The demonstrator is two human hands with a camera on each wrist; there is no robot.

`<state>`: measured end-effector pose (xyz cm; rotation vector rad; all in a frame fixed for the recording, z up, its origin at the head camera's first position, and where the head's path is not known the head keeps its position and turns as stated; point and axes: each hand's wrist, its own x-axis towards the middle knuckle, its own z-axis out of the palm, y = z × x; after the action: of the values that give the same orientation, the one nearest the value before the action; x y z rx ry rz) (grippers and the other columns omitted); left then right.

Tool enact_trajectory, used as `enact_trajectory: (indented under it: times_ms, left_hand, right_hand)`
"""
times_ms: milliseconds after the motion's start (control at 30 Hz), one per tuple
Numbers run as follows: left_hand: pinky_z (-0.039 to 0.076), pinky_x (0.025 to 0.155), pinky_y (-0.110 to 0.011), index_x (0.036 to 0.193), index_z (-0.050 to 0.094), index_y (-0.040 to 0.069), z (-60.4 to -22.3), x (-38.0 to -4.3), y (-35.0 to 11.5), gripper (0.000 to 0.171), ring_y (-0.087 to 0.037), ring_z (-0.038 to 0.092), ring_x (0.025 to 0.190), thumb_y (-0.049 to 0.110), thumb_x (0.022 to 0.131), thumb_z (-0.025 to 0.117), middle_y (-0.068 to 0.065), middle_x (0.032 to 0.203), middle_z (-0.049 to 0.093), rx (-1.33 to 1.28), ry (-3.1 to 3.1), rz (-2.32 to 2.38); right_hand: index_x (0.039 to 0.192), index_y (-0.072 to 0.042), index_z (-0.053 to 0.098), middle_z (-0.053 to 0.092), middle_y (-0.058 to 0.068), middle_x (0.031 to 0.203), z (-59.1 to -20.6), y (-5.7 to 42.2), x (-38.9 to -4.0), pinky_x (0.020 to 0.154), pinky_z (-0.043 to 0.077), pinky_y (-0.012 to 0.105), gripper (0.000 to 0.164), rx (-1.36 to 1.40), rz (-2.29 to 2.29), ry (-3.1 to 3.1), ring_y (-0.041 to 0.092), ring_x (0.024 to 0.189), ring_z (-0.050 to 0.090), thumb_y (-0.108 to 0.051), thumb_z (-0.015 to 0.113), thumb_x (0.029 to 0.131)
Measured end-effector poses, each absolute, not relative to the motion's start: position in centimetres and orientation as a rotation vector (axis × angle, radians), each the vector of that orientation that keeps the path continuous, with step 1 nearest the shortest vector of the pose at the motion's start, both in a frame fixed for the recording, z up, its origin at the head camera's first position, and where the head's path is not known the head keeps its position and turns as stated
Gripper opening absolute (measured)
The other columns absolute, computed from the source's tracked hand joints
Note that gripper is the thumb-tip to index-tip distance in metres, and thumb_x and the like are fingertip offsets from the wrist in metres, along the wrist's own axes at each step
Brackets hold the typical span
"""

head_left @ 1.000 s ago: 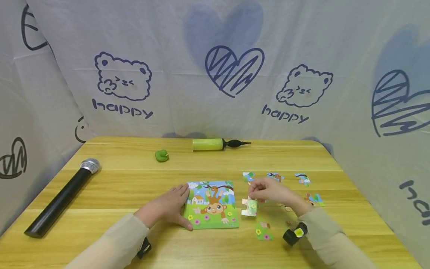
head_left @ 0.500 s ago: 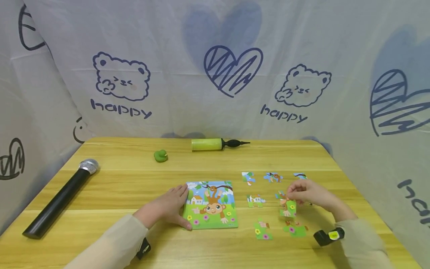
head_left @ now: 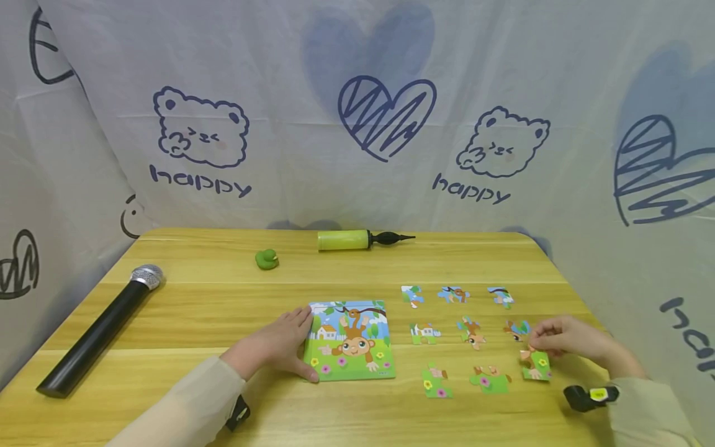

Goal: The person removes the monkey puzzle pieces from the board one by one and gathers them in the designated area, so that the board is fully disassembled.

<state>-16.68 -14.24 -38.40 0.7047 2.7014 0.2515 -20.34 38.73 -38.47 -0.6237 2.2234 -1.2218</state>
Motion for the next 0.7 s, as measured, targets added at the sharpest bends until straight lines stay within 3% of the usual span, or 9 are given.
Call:
enact_trajectory:
  times_ms: [100, 700]
  left_hand:
    - [0.012, 0.110, -0.044, 0.140, 0.022, -0.012, -38.4, -16.6, -14.2, 0.113, -0.037, 0.013, 0.135, 0.061, 0.067, 0.069, -0.027, 0.147, 0.014, 0.703, 2.697, 0.258]
    - [0.013, 0.110, -0.045, 0.140, 0.020, -0.012, -38.9, -16.6, -14.7, 0.116, -0.039, 0.013, 0.135, 0.062, 0.066, 0.069, -0.028, 0.147, 0.012, 0.714, 2.689, 0.350]
  right_hand:
    - [0.092, 0.009, 0.061, 0.051, -0.006, 0.066, -38.8, 39.6, -20.1, 0.048, 0.044, 0.026, 0.020, -0.584, -1.209, 2.218, 0.005, 0.056, 0.044, -0.008, 0.050, 0.094]
    - [0.091, 0.011, 0.061, 0.051, -0.006, 0.066, -39.7, 39.7, -20.3, 0.050, 0.044, 0.022, 0.023, -0.459, -1.139, 2.322, 0.005, 0.056, 0.045, -0.011, 0.053, 0.093]
